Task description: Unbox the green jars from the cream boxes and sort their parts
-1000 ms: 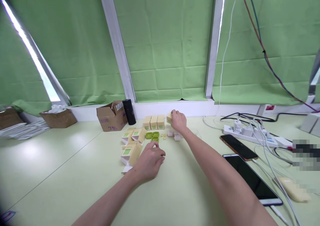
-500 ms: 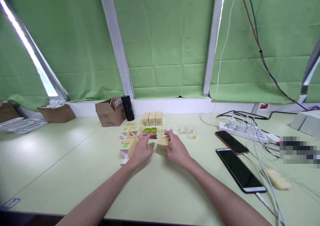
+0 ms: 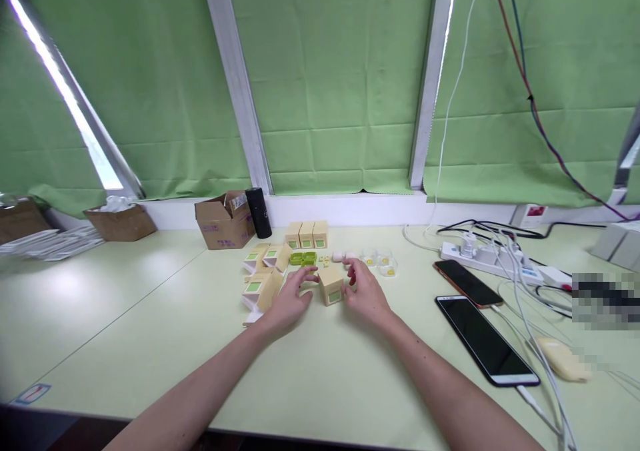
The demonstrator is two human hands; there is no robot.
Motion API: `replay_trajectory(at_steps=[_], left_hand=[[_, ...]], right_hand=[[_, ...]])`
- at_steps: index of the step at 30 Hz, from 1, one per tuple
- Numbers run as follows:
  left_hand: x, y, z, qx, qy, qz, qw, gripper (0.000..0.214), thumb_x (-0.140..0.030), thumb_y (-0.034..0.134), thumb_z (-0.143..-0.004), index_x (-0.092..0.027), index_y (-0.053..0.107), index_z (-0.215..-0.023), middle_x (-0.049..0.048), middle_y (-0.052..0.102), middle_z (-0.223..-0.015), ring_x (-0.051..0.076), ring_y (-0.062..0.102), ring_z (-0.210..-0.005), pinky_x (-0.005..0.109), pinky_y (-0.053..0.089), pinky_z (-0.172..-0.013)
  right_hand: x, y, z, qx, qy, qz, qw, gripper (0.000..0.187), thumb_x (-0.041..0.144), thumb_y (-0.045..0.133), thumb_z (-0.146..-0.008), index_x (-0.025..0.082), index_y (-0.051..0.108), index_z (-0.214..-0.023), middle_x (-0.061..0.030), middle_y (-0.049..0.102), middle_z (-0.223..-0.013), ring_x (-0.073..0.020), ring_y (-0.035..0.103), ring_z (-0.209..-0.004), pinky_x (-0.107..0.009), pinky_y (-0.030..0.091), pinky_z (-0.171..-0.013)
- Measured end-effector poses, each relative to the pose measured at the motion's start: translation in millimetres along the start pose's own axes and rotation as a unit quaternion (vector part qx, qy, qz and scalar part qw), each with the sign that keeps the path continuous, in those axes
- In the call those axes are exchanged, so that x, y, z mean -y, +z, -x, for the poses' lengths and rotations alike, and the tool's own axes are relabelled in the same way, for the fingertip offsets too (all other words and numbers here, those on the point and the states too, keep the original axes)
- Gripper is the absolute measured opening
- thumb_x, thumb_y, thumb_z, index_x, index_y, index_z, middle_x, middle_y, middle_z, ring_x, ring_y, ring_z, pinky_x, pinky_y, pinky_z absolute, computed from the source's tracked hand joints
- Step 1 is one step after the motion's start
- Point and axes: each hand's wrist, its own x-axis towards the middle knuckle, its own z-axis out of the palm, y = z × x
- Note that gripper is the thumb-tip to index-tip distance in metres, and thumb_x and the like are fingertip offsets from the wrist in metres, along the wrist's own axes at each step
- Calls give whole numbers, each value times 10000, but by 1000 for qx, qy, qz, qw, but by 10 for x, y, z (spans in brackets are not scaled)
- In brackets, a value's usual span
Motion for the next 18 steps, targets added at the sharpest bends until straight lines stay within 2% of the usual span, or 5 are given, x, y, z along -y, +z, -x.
replay_trajectory(at_steps=[3, 8, 14, 18], left_hand=[[-38, -64, 3, -20, -8, -18, 1000, 532, -42, 526, -778, -254, 547, -1265, 55, 719, -1118, 268, 520, -1336, 476, 402, -1123], [-77, -93, 6, -27, -14, -26, 999, 476, -41, 515, -764, -259, 547, -1186, 39, 727, -1086, 270, 501, -1350, 453, 407, -1097], [-85, -80, 30, -24, -12, -13, 1000, 539, -75, 556, -775, -269, 516, -1277, 66, 670, -1225, 265, 487, -1357, 441, 423, -1101], [-85, -42, 45, -1, -10, 1, 1000, 588, -204, 633, -846, -275, 464, -1405, 108, 545, -1403, 264, 494, -1367, 451, 396, -1159]], right_hand=[[-3, -5, -9, -22, 27, -8, 999, 323, 238, 529, -836, 253, 577, -1155, 4, 625, -822, -204, 613, -783, -315, 479, -677], [28, 16, 0, -37, 38, -51, 997, 274, 255, 493, -860, 253, 595, -1115, 3, 671, -784, -214, 647, -799, -310, 459, -696], [22, -26, -17, -61, 86, 1, 994, 326, 216, 451, -882, 296, 569, -1176, -9, 774, -1020, -205, 667, -837, -315, 431, -723], [-81, -30, -53, -50, 104, -6, 993, 252, 236, 456, -877, 271, 599, -1082, -6, 763, -892, -199, 660, -776, -309, 440, -714]])
